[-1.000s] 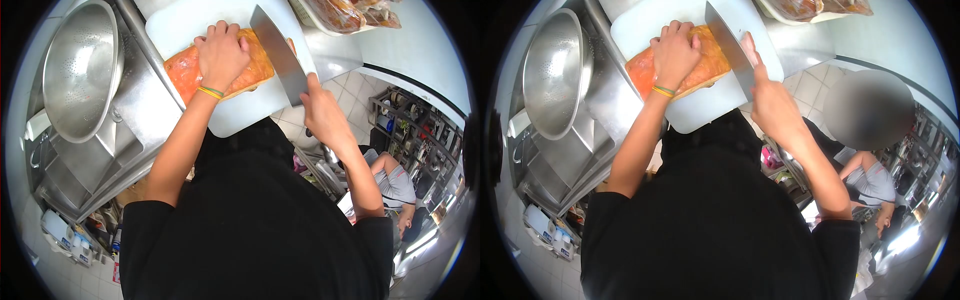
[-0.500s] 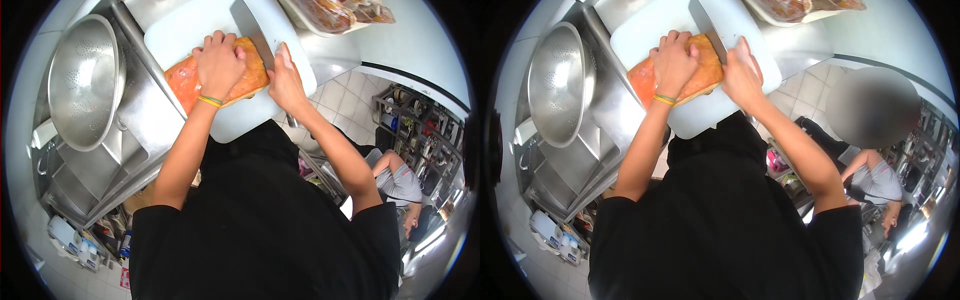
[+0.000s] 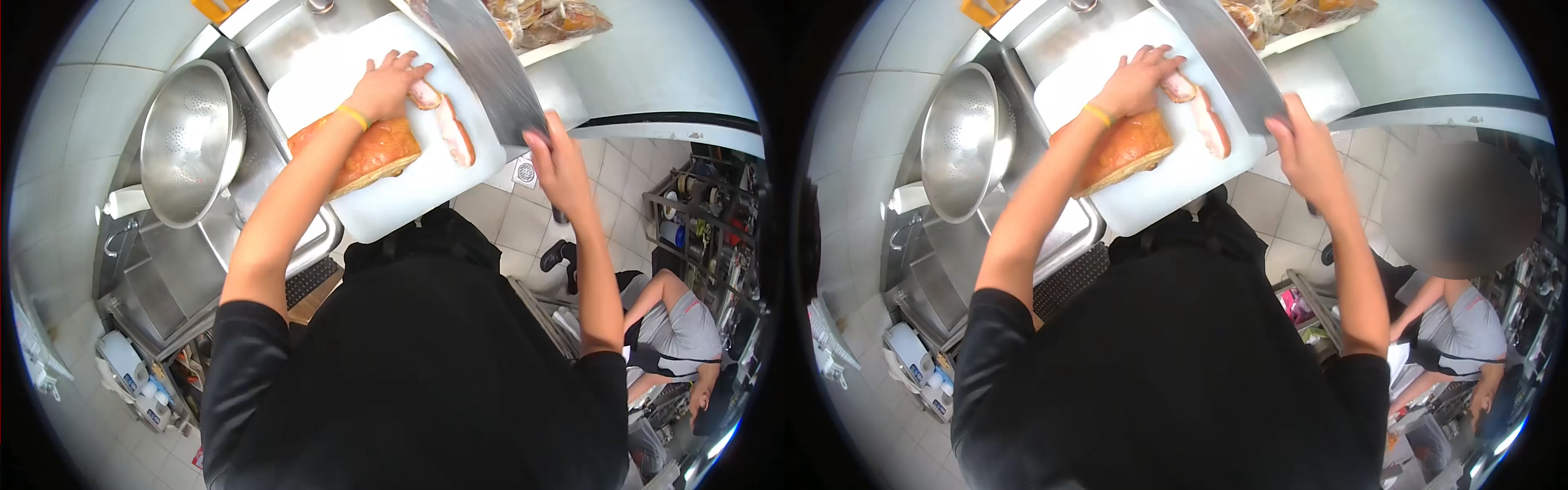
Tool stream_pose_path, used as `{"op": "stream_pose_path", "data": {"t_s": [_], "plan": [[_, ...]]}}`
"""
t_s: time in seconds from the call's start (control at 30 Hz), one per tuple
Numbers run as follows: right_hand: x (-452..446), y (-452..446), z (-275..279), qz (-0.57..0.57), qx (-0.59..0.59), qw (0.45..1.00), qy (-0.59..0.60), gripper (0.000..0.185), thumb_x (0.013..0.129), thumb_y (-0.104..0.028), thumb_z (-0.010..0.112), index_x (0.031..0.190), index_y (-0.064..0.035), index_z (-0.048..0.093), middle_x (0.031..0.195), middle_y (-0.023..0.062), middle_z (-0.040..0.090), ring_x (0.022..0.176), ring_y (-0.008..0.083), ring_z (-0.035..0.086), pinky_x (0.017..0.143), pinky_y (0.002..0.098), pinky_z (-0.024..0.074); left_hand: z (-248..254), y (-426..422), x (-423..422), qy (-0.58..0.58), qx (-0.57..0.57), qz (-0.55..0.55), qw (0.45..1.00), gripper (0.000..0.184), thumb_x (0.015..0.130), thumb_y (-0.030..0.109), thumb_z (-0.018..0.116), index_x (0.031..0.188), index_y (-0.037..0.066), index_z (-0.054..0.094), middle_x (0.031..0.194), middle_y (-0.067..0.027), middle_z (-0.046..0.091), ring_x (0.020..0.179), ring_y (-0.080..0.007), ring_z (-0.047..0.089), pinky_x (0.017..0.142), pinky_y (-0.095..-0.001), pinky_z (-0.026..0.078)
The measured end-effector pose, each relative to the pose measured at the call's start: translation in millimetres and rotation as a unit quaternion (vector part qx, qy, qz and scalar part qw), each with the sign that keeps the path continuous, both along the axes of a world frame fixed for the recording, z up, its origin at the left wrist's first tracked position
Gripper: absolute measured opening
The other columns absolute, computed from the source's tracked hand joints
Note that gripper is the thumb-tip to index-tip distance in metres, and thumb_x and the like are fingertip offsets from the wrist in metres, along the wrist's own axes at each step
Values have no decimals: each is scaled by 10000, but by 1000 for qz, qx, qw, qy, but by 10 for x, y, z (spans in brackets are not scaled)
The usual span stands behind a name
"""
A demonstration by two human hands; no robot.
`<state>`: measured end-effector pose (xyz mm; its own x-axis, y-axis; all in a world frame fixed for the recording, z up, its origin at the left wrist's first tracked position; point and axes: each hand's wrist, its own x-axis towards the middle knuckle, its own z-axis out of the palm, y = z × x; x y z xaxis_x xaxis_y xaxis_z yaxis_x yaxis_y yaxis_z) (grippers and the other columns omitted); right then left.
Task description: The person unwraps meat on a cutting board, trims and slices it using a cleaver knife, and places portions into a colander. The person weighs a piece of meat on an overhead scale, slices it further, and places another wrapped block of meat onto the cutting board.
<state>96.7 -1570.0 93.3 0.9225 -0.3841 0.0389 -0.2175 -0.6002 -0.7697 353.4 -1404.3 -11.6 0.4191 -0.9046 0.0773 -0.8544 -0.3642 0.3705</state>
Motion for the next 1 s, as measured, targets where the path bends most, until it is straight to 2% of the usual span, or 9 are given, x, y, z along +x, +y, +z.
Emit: {"op": "stream_pose_path", "data": {"t_s": [0.07, 0.17, 0.33, 0.37, 0.53, 0.63, 0.87, 0.93, 1.0], "plan": [[-402, -20, -67, -34, 61, 997, 15, 228, 978, -136, 529, 1156, -2, 481, 567, 49, 476, 465, 126, 460, 458, 301, 373, -13, -250, 47, -118, 187, -120, 968, 607, 746, 113, 687, 1332, 158, 535, 1272, -103, 518, 1293, -297, 431, 1051, -645, 346], [-1019, 34, -289, -122, 244, 960, 56, 250, 978, -154, 538, 1177, -9, 493, 570, 8, 487, 430, 84, 428, 406, 264, 342, 3, -398, 75, -90, 243, -124, 958, 585, 717, 57, 665, 1282, 138, 537, 1234, -112, 504, 1280, -296, 441, 1069, -644, 334], [-1720, 42, -899, -145, 398, 898, 118, 221, 972, -162, 529, 1148, -31, 505, 557, -12, 453, 388, 74, 393, 365, 242, 324, 371, -337, -181, -18, 201, -140, 969, 532, 685, 77, 693, 1196, 118, 550, 1184, -98, 507, 1215, -280, 478, 1012, -542, 384], [-1776, 64, -980, -145, 429, 880, 143, 214, 969, -167, 525, 1138, -36, 504, 552, -7, 447, 388, 78, 401, 365, 246, 333, 368, -329, -342, -32, 160, -220, 962, 517, 670, 80, 706, 1164, 116, 555, 1169, -91, 512, 1190, -273, 490, 979, -514, 392], [-1814, 49, -1296, -125, 468, 866, 121, 229, 962, -177, 529, 1150, -52, 494, 545, -15, 421, 390, 80, 394, 362, 248, 342, -167, -478, -787, -104, 131, -354, 920, 477, 631, 108, 744, 1079, 138, 583, 1084, -55, 546, 1130, -247, 523, 923, -454, 408], [-1725, 1, -1252, -188, 473, 853, 116, 294, 966, -174, 509, 1230, -54, 461, 547, -22, 396, 389, 77, 365, 346, 249, 334, -117, -568, -835, -70, 191, -311, 928, 414, 647, 129, 735, 1038, 158, 603, 1032, -24, 570, 1091, -229, 552, 891, -442, 430], [-1559, 60, -891, -128, 399, 901, 112, 298, 975, -141, 508, 1239, -22, 439, 567, -4, 402, 399, 79, 390, 335, 238, 366, 899, 343, -445, -96, -35, -70, 992, 284, 706, 257, 755, 912, 130, 607, 910, -50, 578, 889, -280, 595, 780, -425, 470], [-1543, 76, -925, -96, 362, 915, 153, 299, 976, -151, 512, 1236, -19, 444, 562, 0, 412, 392, 77, 392, 337, 234, 359, 1336, 991, -84, -121, 6, 66, 990, 400, 697, 296, 790, 1015, 97, 650, 1013, -107, 642, 957, -323, 620, 844, -434, 493], [-1451, 181, -884, -86, 348, 921, 152, 301, 976, -157, 517, 1234, -18, 448, 556, -2, 412, 388, 75, 391, 338, 231, 354, 1264, 1710, 610, -165, 33, 184, 968, 443, 686, 251, 792, 1091, 121, 668, 1050, -117, 681, 983, -327, 651, 844, -434, 531]]}}
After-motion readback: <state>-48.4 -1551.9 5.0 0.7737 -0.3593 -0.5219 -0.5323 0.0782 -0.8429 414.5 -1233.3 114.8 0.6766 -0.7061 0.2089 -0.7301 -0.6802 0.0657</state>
